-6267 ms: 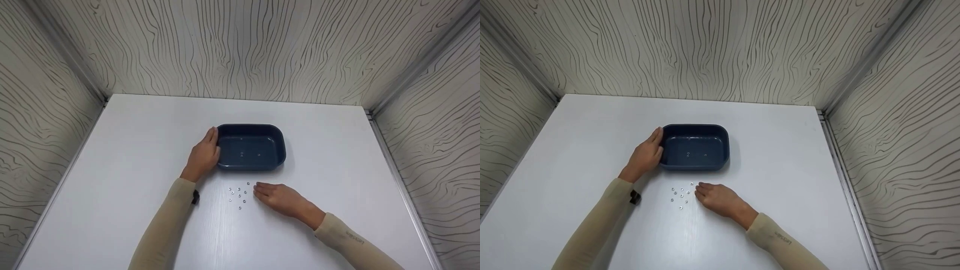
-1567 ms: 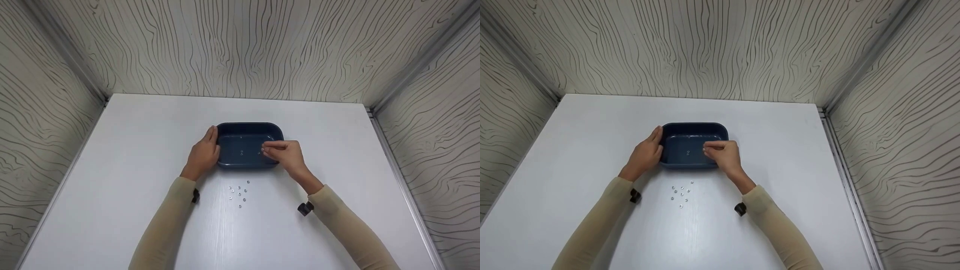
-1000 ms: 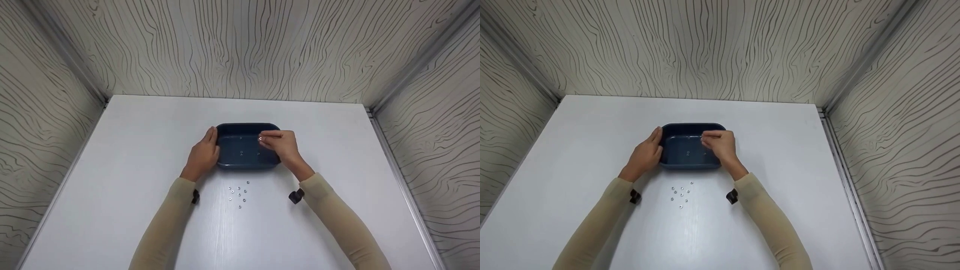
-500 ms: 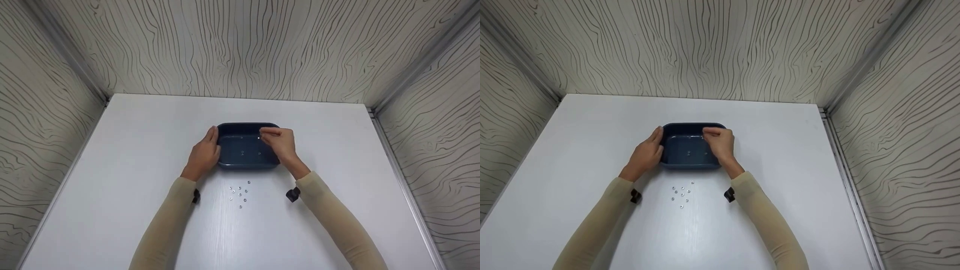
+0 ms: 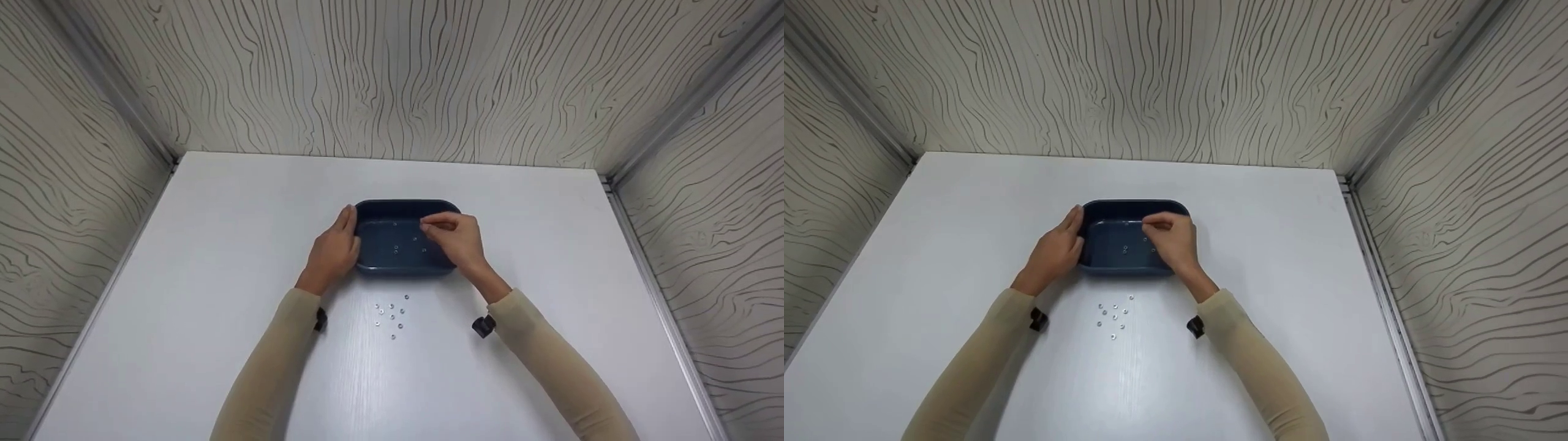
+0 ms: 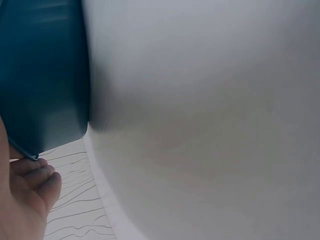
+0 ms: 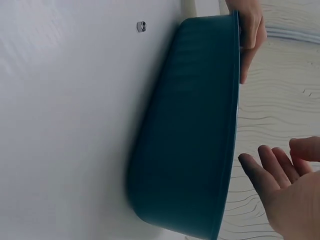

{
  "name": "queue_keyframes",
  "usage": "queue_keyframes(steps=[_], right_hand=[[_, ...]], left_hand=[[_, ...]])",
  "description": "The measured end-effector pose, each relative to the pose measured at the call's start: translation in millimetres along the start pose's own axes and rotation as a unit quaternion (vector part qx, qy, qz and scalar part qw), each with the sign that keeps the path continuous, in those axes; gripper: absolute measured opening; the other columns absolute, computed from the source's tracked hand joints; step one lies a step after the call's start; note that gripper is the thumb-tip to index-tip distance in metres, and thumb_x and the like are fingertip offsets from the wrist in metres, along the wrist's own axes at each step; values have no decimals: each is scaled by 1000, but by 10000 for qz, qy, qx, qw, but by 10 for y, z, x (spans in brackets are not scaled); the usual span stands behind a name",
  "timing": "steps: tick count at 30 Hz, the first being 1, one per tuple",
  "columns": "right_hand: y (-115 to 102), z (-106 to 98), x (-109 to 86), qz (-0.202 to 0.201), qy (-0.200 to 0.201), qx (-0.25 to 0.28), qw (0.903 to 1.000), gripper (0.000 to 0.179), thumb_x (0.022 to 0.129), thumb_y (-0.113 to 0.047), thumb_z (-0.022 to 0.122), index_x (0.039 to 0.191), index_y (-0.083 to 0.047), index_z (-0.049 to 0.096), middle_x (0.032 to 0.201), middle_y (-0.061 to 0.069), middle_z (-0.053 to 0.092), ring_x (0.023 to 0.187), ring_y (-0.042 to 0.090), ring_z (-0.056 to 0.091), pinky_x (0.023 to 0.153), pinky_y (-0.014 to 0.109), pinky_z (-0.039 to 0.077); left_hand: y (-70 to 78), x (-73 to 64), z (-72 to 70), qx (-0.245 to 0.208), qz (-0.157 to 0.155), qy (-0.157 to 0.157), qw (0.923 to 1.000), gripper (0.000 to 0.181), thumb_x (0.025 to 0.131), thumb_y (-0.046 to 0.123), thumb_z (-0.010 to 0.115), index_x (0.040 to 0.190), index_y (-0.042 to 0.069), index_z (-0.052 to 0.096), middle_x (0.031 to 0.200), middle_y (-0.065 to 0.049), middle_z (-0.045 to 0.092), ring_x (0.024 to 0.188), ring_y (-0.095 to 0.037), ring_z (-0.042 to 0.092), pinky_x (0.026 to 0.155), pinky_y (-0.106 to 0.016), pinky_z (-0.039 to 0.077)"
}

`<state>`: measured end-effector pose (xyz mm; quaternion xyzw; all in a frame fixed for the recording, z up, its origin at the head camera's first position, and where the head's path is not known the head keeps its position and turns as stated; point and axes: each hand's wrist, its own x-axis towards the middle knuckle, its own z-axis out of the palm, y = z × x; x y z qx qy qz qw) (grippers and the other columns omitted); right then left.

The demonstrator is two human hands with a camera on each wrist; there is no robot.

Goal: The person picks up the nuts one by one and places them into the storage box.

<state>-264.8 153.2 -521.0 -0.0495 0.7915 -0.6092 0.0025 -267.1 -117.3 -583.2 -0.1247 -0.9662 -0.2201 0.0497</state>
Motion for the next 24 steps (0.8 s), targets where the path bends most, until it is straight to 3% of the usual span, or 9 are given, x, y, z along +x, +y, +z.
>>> queue_keyframes(steps=[6,10,18,24], right_hand=[[-58,31,-148,-560,-142,-268,9980,19,90,-4,80,109,-2,81,113,18,79,104,29,78,85,15,60],[-71,15,-276,-802,-400,-387,9952,15,91,-8,80,106,-5,81,109,13,79,101,28,77,88,23,63],[-38,-9,-500,-1123,-706,-651,9890,15,90,-11,82,105,-12,82,111,7,80,100,18,76,87,29,64],[3,-18,-598,-1550,-978,-913,9788,15,90,-15,83,106,-17,82,107,2,79,100,17,76,91,40,65]], left_hand=[[10,13,-9,41,-30,64,10000,63,107,22,38,164,-3,28,171,-19,33,151,-34,48,117,-48,49],[12,12,-2,39,-32,84,10000,63,106,22,37,163,-3,28,171,-19,34,148,-35,51,114,-48,52],[12,13,14,54,-77,6,10000,64,106,23,36,164,-2,26,171,-20,33,152,-33,46,120,-46,46],[9,7,17,83,-115,-65,9999,64,106,23,36,165,-1,25,173,-18,30,154,-32,43,122,-46,44]])
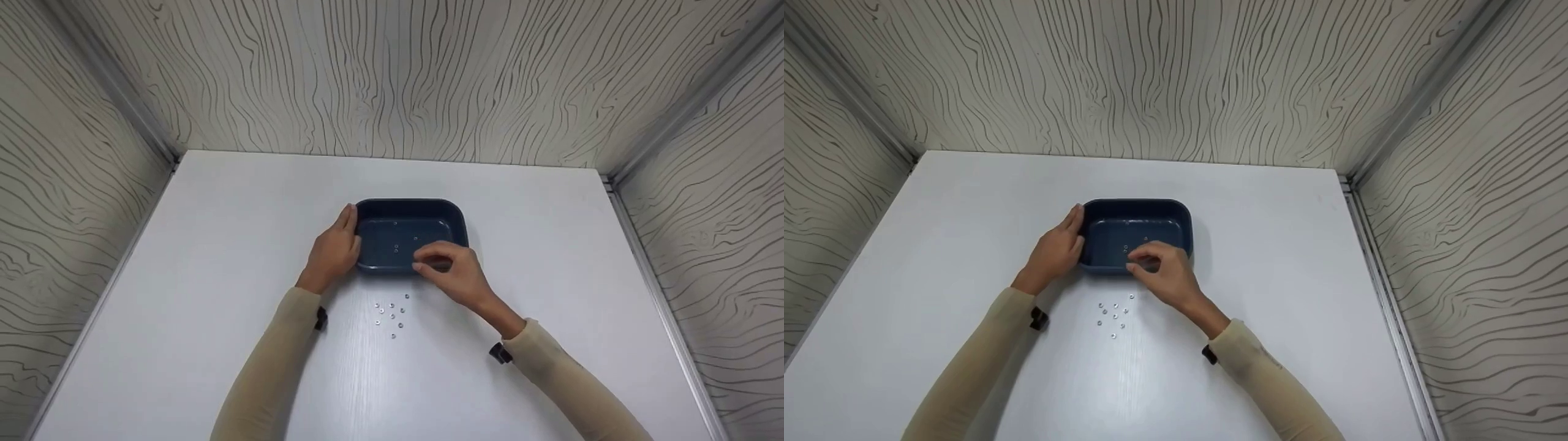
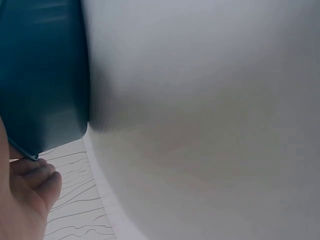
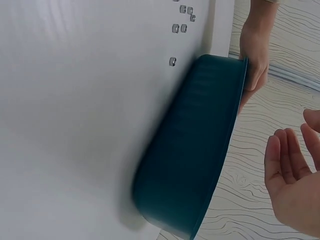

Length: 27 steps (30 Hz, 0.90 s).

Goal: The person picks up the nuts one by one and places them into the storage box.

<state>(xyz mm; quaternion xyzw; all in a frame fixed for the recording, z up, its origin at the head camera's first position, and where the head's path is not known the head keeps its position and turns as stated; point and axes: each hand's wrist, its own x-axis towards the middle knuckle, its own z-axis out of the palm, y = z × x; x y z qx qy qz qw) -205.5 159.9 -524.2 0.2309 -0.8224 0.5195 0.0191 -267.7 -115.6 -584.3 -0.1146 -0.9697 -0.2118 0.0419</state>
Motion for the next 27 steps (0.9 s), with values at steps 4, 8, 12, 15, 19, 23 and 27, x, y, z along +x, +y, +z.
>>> queue_keyframes(steps=[4,8,12,15,19,23,27], right_hand=[[5,25,-72,-355,-232,-293,9987,18,91,-14,82,108,-17,81,105,2,78,96,19,75,87,42,65],[8,58,-139,-622,-663,-624,9939,20,91,-9,80,111,-13,80,104,5,77,90,17,73,81,38,65],[36,92,-202,-871,-1288,-1114,9815,18,93,-6,77,111,-9,80,105,6,80,91,15,75,81,33,65],[67,119,-245,-1189,-1597,-1705,9650,19,94,-6,75,112,-6,80,110,6,82,99,17,78,87,34,65],[147,165,-306,-1730,-1713,-2589,9347,23,92,-6,76,115,-5,79,117,8,81,108,20,79,92,36,64],[262,224,-370,-2424,-1773,-3551,8853,27,92,-7,77,118,-6,78,122,9,80,112,19,78,94,34,64],[352,274,-407,-3020,-1828,-4444,8234,30,93,-9,76,123,-7,77,126,7,78,117,18,76,97,31,62]], left_hand=[[-4,-3,1,-19,10,-28,10000,65,106,23,35,165,-1,24,173,-19,30,156,-32,40,124,-46,43],[-12,-1,13,-39,-20,-20,10000,65,106,24,35,165,-1,23,173,-18,29,156,-32,40,124,-46,43],[-19,6,28,-46,-45,8,10000,64,107,24,35,165,-1,24,173,-18,29,155,-32,42,122,-46,45],[-22,10,35,-37,-42,24,10000,64,107,24,35,165,-1,25,173,-18,30,154,-33,43,120,-46,46],[-23,12,34,-20,-25,57,10000,64,107,24,36,165,-1,26,173,-18,31,153,-33,45,119,-47,47],[-22,12,31,-39,-23,82,10000,64,107,23,37,165,-1,26,172,-18,31,154,-32,44,121,-46,46],[-18,8,31,-36,5,108,9999,64,107,23,39,165,-1,27,172,-18,32,154,-32,44,121,-46,46]])
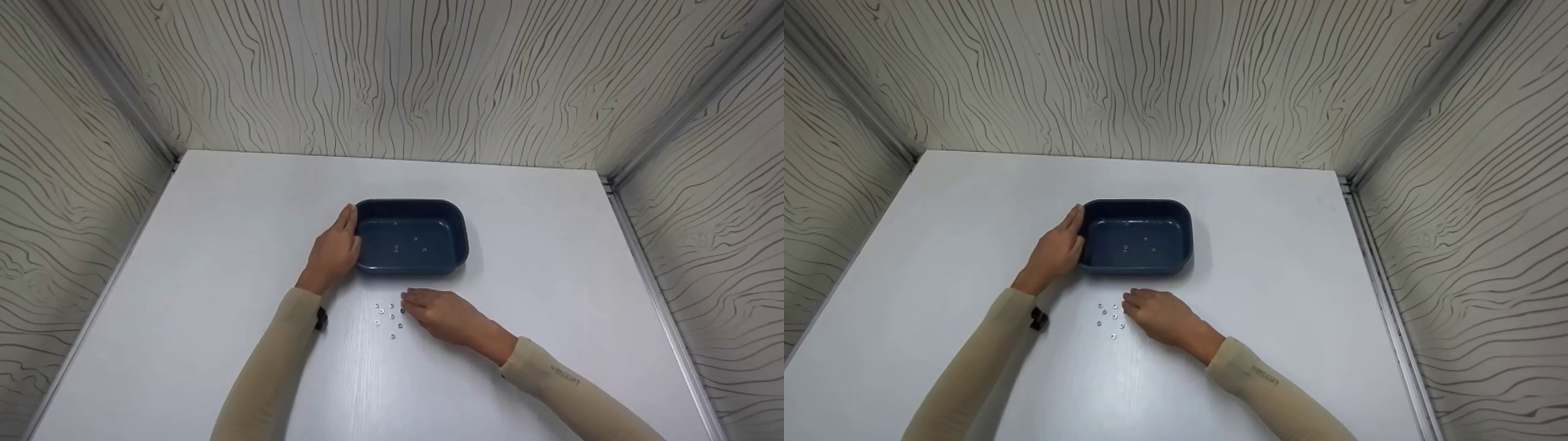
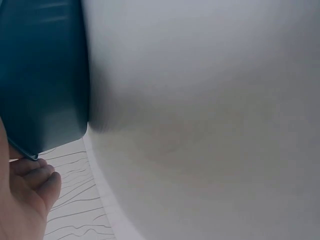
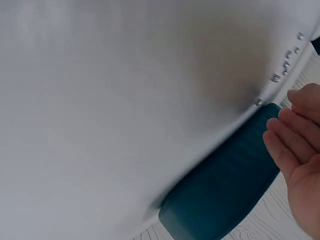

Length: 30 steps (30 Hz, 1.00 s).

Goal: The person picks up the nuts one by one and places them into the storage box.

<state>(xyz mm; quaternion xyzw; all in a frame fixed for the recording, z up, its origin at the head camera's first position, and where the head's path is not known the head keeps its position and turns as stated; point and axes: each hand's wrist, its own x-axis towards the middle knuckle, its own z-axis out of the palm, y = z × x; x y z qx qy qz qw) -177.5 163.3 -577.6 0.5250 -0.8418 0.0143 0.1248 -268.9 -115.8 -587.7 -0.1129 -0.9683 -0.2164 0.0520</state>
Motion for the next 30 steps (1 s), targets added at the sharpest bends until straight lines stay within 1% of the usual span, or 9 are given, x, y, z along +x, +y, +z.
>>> queue_keyframes(steps=[3,6,12,16,20,23,30], right_hand=[[3,48,-18,-300,-189,-531,9980,34,93,-7,74,126,-7,75,128,6,77,119,17,75,100,30,60],[26,84,-29,-566,-283,-864,9942,38,91,-4,74,129,-8,74,130,6,77,121,17,74,102,29,59],[104,154,-25,-999,-63,-1226,9874,39,89,-5,76,128,-8,75,129,4,77,120,16,74,103,27,58],[135,173,-2,-1193,21,-1297,9843,37,88,-5,74,125,-9,76,128,4,77,120,17,73,104,28,58],[132,189,19,-1310,-10,-1304,9828,35,90,-6,71,124,-8,76,127,5,78,120,17,74,103,28,58],[117,201,35,-1324,-47,-1284,9828,35,91,-8,70,126,-7,75,128,5,77,120,17,74,103,28,59],[146,170,30,-1166,-97,-1142,9865,39,90,-6,73,129,-8,74,131,5,76,123,15,72,101,26,59]], left_hand=[[2,-8,3,4,14,20,10000,63,107,22,40,164,-2,27,172,-18,32,153,-32,44,120,-45,46],[6,-15,3,-6,24,31,10000,63,107,22,41,164,-2,28,172,-18,32,154,-32,44,121,-45,46],[16,-19,5,0,46,27,10000,62,107,21,40,164,-2,29,172,-19,33,153,-33,45,119,-46,47],[17,-13,17,36,22,4,10000,62,108,21,40,164,-2,28,172,-18,32,151,-33,48,117,-46,50],[15,-13,18,51,1,4,10000,62,107,22,38,164,-2,29,172,-17,32,152,-33,46,119,-46,48],[10,-14,10,34,11,35,10000,63,107,23,37,164,-2,29,172,-17,32,153,-32,45,120,-46,46],[0,-11,6,-40,16,69,10000,63,106,24,37,164,-2,29,172,-17,33,154,-32,44,121,-45,46]])
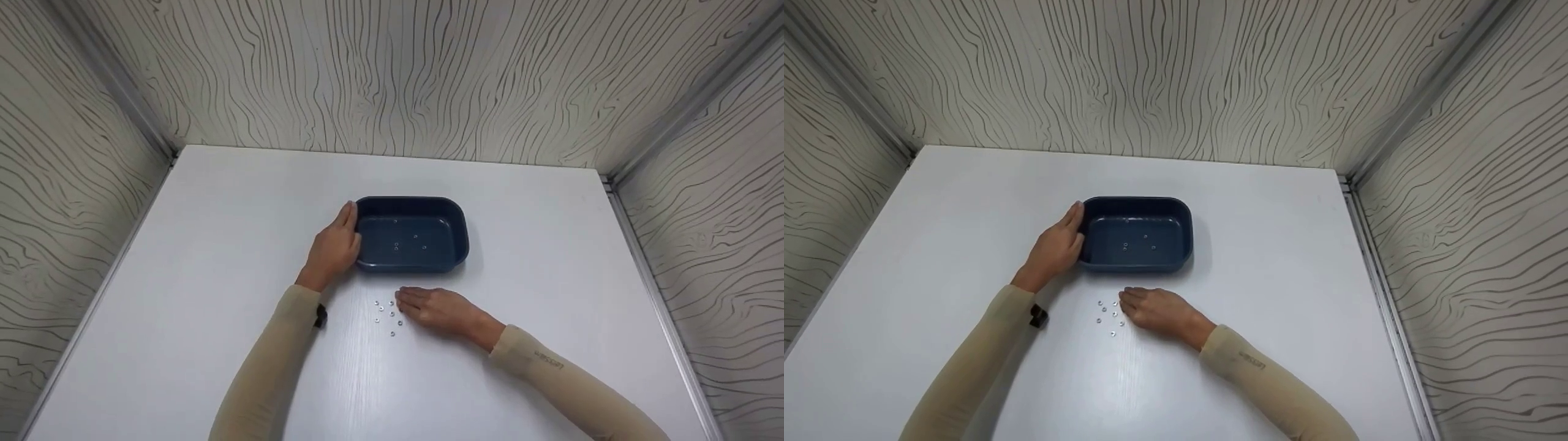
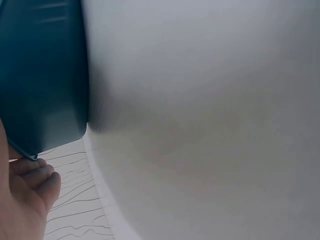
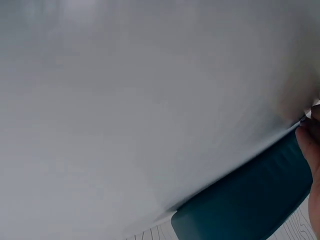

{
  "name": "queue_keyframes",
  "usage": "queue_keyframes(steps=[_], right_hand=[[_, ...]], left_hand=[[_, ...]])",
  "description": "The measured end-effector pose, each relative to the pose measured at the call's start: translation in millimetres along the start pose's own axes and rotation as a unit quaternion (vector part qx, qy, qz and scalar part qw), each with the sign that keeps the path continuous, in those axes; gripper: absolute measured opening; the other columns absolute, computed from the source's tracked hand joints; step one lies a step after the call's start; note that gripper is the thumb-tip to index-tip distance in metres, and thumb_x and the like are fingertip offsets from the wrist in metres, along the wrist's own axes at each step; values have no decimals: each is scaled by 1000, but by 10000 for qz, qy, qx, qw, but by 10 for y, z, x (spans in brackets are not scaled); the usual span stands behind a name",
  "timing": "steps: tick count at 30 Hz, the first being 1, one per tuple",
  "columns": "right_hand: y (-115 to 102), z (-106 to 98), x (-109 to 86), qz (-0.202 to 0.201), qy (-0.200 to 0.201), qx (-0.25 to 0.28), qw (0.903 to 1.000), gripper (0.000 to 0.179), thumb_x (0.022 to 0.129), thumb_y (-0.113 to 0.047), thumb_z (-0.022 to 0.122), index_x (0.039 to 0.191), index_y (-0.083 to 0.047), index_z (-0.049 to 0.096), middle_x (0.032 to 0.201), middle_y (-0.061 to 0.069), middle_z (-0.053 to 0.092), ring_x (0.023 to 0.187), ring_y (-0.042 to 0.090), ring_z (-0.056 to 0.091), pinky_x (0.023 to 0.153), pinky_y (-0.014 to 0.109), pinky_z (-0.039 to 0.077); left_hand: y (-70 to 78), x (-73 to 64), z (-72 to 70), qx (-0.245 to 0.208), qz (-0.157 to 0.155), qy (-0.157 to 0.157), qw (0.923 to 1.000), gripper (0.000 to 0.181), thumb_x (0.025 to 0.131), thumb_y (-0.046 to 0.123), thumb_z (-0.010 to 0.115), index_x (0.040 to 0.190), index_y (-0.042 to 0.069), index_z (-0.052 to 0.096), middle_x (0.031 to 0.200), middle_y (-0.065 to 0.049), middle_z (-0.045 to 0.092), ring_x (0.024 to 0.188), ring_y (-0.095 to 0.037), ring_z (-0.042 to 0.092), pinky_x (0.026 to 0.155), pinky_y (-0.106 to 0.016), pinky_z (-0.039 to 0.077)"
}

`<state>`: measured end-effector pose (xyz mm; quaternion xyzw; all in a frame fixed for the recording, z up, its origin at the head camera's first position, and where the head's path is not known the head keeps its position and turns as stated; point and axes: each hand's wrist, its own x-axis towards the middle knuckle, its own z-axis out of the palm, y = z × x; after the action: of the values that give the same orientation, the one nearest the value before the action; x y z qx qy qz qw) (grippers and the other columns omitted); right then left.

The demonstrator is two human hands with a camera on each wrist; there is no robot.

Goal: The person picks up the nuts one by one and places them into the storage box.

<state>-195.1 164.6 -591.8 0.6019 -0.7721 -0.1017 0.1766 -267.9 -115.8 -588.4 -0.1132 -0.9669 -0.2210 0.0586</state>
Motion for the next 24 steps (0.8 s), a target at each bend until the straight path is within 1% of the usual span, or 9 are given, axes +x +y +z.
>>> queue_keyframes(steps=[6,10,14,19,24], right_hand=[[59,-30,-18,90,-153,44,9998,39,89,-3,73,128,-6,74,130,6,77,121,17,73,101,28,59],[67,-32,-22,69,-190,71,9998,37,89,-3,72,126,-6,76,128,6,77,119,17,74,98,28,61],[58,-12,-23,67,-51,-18,10000,33,89,-7,74,121,-9,78,124,4,79,116,15,75,92,26,62],[52,28,-21,1,178,-143,9997,29,88,-9,75,117,-10,79,120,3,80,111,14,77,88,26,63],[58,21,-7,-79,225,-156,9996,28,87,-6,75,115,-8,80,116,4,81,107,14,78,86,26,63]], left_hand=[[-4,5,-13,-73,3,9,10000,63,107,23,39,164,-1,28,172,-17,33,154,-31,44,121,-45,45],[-1,6,-23,-56,21,33,10000,63,107,22,39,164,-1,28,172,-17,33,154,-31,43,121,-45,45],[15,3,-34,-12,8,-14,10000,63,107,23,38,164,-1,27,172,-18,33,155,-31,43,123,-45,44],[25,-1,-34,21,-35,-49,10000,63,107,23,37,165,-1,26,172,-17,32,155,-31,42,124,-44,42],[14,-9,-28,-14,10,-18,10000,64,107,22,38,165,-1,26,172,-18,32,155,-31,42,124,-44,43]])
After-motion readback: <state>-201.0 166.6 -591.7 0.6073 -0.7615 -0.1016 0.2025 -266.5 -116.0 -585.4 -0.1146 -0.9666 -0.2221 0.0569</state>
